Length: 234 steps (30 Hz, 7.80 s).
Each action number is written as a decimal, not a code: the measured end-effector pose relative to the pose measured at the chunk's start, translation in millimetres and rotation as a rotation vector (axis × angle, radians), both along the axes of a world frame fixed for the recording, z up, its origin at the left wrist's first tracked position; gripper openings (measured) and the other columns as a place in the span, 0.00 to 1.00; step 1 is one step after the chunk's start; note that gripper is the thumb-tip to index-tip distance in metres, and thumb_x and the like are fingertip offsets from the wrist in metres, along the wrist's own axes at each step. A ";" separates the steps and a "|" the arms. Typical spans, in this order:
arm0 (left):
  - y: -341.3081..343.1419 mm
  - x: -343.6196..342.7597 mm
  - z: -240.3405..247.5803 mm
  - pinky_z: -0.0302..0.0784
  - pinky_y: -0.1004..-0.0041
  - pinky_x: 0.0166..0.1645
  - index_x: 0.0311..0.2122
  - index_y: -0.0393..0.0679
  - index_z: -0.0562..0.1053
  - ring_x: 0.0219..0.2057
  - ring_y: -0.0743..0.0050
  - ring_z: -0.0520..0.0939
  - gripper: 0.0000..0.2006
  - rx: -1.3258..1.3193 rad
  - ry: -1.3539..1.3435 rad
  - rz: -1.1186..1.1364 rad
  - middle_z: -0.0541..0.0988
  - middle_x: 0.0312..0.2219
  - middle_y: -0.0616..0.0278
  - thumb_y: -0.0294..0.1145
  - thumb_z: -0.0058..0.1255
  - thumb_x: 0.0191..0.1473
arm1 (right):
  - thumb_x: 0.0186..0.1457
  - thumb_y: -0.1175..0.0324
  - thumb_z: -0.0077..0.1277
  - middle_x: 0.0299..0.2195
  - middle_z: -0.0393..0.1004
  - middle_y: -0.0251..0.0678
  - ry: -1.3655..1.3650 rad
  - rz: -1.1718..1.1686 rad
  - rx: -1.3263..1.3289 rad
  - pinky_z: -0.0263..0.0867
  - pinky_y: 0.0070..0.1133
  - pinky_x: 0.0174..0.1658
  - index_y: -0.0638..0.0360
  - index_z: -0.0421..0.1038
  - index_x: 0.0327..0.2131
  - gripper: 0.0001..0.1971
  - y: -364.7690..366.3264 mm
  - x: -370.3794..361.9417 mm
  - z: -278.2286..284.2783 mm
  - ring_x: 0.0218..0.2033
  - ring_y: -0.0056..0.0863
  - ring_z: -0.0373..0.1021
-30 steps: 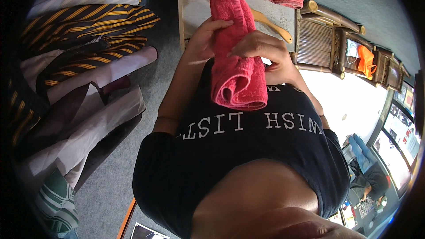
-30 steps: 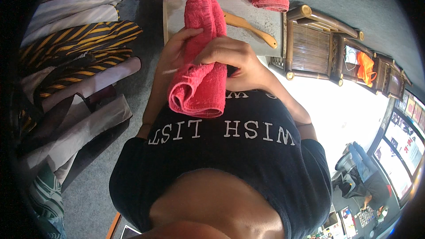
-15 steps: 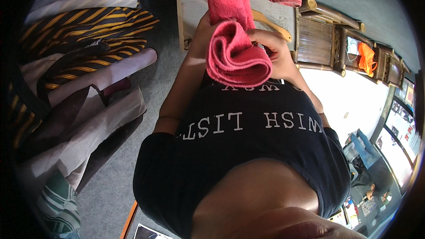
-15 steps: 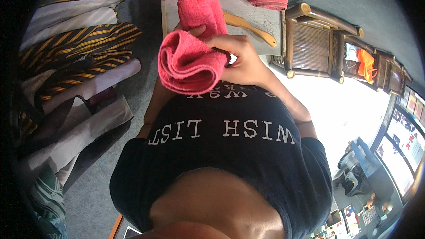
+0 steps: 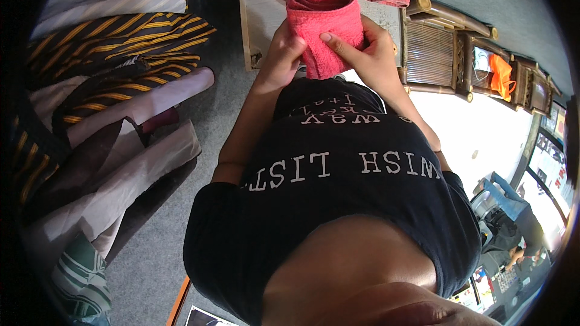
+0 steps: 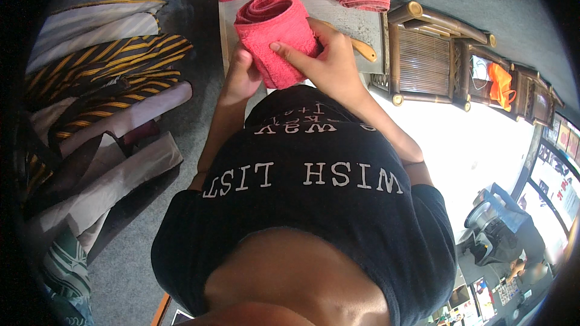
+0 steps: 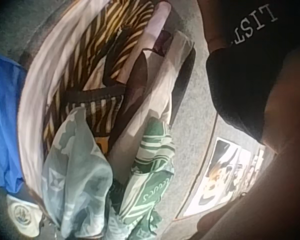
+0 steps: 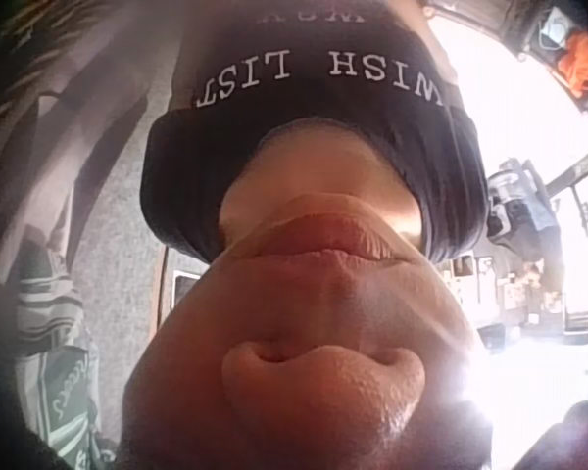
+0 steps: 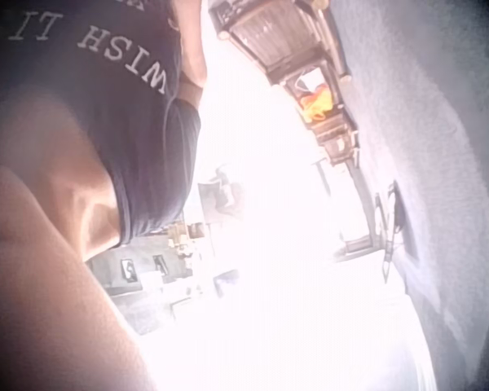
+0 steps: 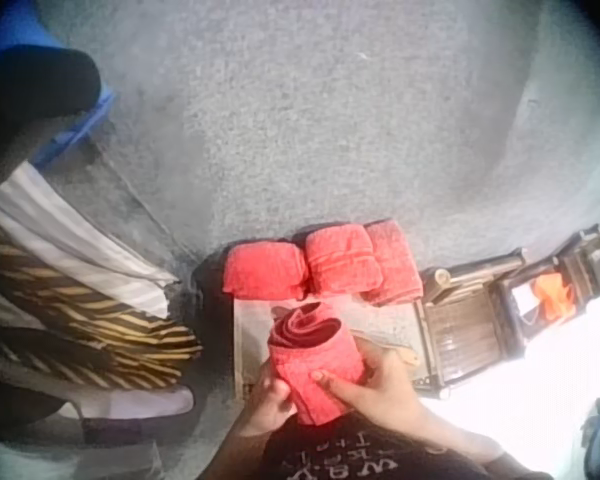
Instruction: The person picks up a pink towel, smooths it out with a brush, and rolls it into a cylinder before placing it on top of a stack of similar towels.
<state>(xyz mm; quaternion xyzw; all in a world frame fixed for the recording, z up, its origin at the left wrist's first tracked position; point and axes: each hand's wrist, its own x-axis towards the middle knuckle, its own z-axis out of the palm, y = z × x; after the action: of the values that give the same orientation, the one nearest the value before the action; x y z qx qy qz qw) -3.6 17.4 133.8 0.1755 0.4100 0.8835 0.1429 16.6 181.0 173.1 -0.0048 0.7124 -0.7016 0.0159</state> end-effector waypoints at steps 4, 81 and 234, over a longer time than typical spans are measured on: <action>1.7 1.7 5.3 0.69 0.72 0.53 0.55 0.34 0.62 0.47 0.73 0.74 0.26 -0.360 -0.007 0.054 0.72 0.48 0.56 0.35 0.54 0.54 | 0.42 0.65 0.66 0.37 0.75 0.41 0.163 -0.053 0.348 0.68 0.24 0.37 0.66 0.72 0.38 0.21 7.4 -0.8 -12.2 0.35 0.25 0.72; 10.5 -3.9 -2.5 0.71 0.73 0.51 0.50 0.33 0.67 0.45 0.76 0.76 0.27 -0.474 0.111 0.214 0.76 0.43 0.59 0.22 0.63 0.43 | 0.50 0.78 0.58 0.38 0.72 0.29 -0.034 0.011 -0.313 0.64 0.18 0.47 0.62 0.69 0.43 0.15 49.1 3.0 -39.1 0.41 0.17 0.68; -20.3 -163.2 -59.2 0.48 0.46 0.62 0.62 0.58 0.58 0.63 0.42 0.55 0.34 -1.456 0.705 0.879 0.55 0.62 0.46 0.47 0.54 0.50 | 0.53 0.52 0.50 0.43 0.67 0.42 0.573 -0.257 1.019 0.57 0.40 0.48 0.50 0.69 0.46 0.20 16.9 -215.0 -100.9 0.46 0.43 0.62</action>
<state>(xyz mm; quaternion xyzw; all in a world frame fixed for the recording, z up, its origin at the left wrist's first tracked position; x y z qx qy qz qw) -166.8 -3.0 74.6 0.1297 0.9146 0.2776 -0.2638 -198.4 197.9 72.2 -0.0992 0.9299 -0.2387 -0.2617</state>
